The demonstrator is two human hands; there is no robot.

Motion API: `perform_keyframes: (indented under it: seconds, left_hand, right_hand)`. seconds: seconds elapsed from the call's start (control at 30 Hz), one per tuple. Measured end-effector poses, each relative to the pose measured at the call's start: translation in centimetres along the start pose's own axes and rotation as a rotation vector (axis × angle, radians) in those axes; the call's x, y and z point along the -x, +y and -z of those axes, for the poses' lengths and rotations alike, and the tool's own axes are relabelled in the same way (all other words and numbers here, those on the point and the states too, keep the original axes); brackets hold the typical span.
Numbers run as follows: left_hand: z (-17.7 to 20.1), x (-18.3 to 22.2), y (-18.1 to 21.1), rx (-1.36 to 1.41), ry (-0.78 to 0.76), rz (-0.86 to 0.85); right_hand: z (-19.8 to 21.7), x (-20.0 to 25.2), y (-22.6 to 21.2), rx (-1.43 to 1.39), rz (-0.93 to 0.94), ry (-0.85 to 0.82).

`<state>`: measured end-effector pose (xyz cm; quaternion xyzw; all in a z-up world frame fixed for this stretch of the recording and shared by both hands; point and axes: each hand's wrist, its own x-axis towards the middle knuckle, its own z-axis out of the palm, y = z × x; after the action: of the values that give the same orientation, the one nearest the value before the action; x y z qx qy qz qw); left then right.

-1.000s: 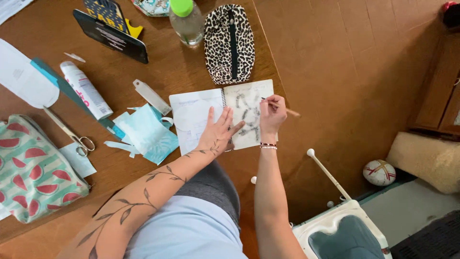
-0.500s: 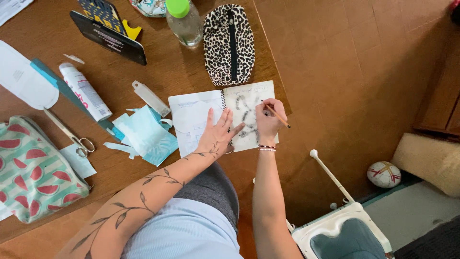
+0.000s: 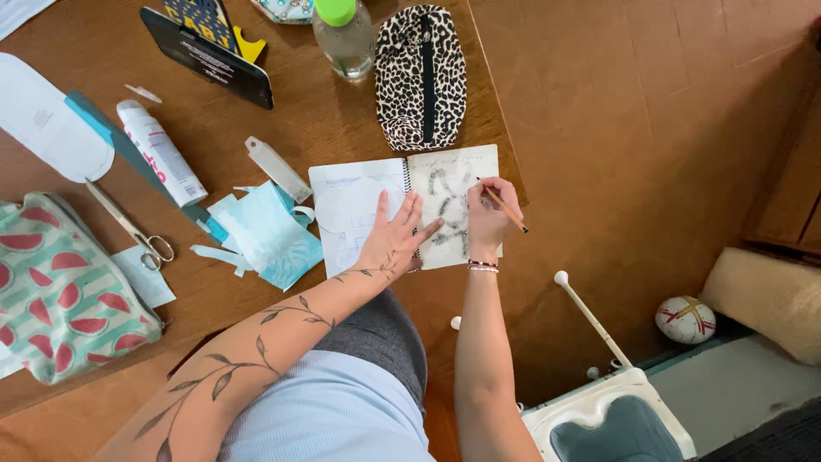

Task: Measuring a fabric pouch with a ruler and recording measurements in a notebook.

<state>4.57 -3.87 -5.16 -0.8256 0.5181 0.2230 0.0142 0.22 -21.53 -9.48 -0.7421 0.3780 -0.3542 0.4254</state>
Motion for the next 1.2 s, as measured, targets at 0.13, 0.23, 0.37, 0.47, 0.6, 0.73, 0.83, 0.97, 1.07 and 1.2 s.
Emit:
perform_keyframes:
  seconds: [0.13, 0.23, 0.37, 0.47, 0.6, 0.73, 0.83, 0.97, 1.07, 1.2]
  left_hand:
    - [-0.3, 0.0, 0.1, -0.019, 0.006, -0.003]
    - [-0.3, 0.0, 0.0, -0.012, -0.003, 0.002]
    - [0.2, 0.1, 0.1, -0.028, 0.014, 0.004]
    - [0.5, 0.3, 0.0, -0.02, 0.0, 0.012]
    - [0.4, 0.2, 0.1, -0.04, -0.005, 0.009]
    - [0.3, 0.1, 0.0, -0.035, -0.021, 0.003]
    - [0.1, 0.2, 0.1, -0.05, 0.033, -0.005]
    - [0.2, 0.2, -0.1, -0.032, 0.023, 0.002]
    - [-0.1, 0.3, 0.0, -0.012, 0.044, -0.006]
    - [0.0, 0.3, 0.0, -0.02, 0.06, 0.001]
  right_hand:
    - [0.1, 0.0, 0.6, 0.02, 0.022, 0.012]
    - [0.0, 0.0, 0.9, 0.028, 0.038, -0.011]
    - [-0.1, 0.1, 2.0, -0.049, 0.005, 0.041]
    - [0.0, 0.2, 0.8, -0.052, 0.0, 0.028]
    - [-0.2, 0.2, 1.2, -0.036, 0.005, 0.072]
    - [0.1, 0.1, 0.7, -0.041, 0.03, 0.044]
    - [0.2, -0.2, 1.9, -0.083, 0.019, 0.084]
    - [0.1, -0.2, 2.2, -0.07, 0.008, 0.102]
    - [0.2, -0.2, 2.2, -0.026, 0.021, 0.099]
    - [0.3, -0.1, 1.8, -0.002, 0.026, 0.099]
